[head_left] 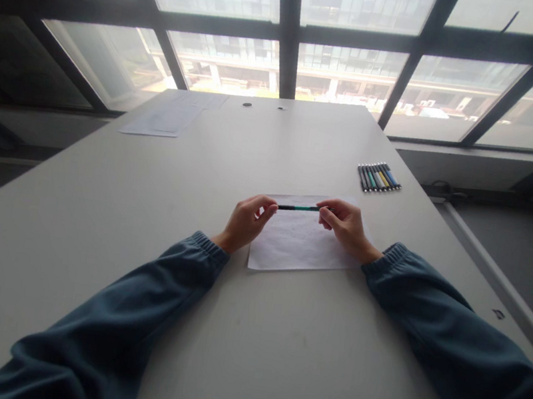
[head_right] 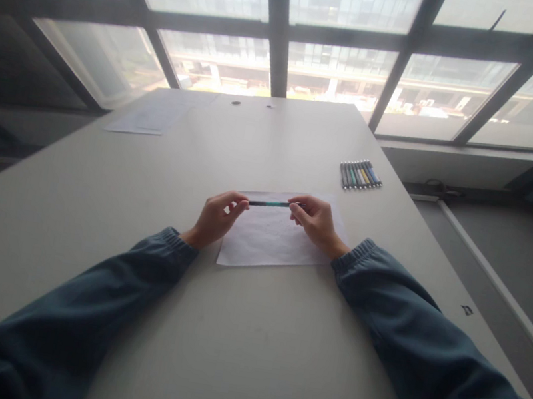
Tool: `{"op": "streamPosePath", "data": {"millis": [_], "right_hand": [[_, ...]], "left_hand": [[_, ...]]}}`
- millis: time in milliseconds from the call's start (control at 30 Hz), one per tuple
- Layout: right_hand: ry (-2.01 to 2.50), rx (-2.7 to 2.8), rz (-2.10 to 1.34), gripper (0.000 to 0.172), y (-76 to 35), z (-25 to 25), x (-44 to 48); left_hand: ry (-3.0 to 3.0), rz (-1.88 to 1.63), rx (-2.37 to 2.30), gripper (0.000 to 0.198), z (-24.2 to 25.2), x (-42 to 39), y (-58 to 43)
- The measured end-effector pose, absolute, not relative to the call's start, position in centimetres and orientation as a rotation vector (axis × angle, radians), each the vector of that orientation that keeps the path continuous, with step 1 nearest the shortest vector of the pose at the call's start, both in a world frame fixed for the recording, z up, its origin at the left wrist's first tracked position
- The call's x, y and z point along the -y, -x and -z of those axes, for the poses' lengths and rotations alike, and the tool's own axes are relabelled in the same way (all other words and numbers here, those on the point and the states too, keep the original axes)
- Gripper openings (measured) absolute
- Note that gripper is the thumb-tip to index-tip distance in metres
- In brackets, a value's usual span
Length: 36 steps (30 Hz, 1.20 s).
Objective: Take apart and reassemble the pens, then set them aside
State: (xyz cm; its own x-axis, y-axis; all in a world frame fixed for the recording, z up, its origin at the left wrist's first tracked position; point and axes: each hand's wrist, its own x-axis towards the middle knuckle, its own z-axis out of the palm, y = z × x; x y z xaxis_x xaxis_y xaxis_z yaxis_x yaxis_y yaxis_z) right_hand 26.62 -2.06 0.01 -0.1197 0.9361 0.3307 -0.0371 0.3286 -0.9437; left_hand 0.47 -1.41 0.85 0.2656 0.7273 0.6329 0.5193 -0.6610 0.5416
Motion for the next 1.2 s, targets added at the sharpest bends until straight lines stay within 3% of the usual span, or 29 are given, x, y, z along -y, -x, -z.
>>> {"op": "streamPosePath", "data": {"millis": [733,1200], "right_hand": [[0.902,1.442,-1.037,0.038,-26.53,0.01,2.06],[0.88,1.349,-1.094,0.033,-26.47,-0.38,2.12]], "left_hand": [[-2.344,-1.295,-1.169,0.038,-0.49,1.22,-0.11],[-2.311,-1.25,-1.105,0.033,-0.79,1.31,-0.27]]}}
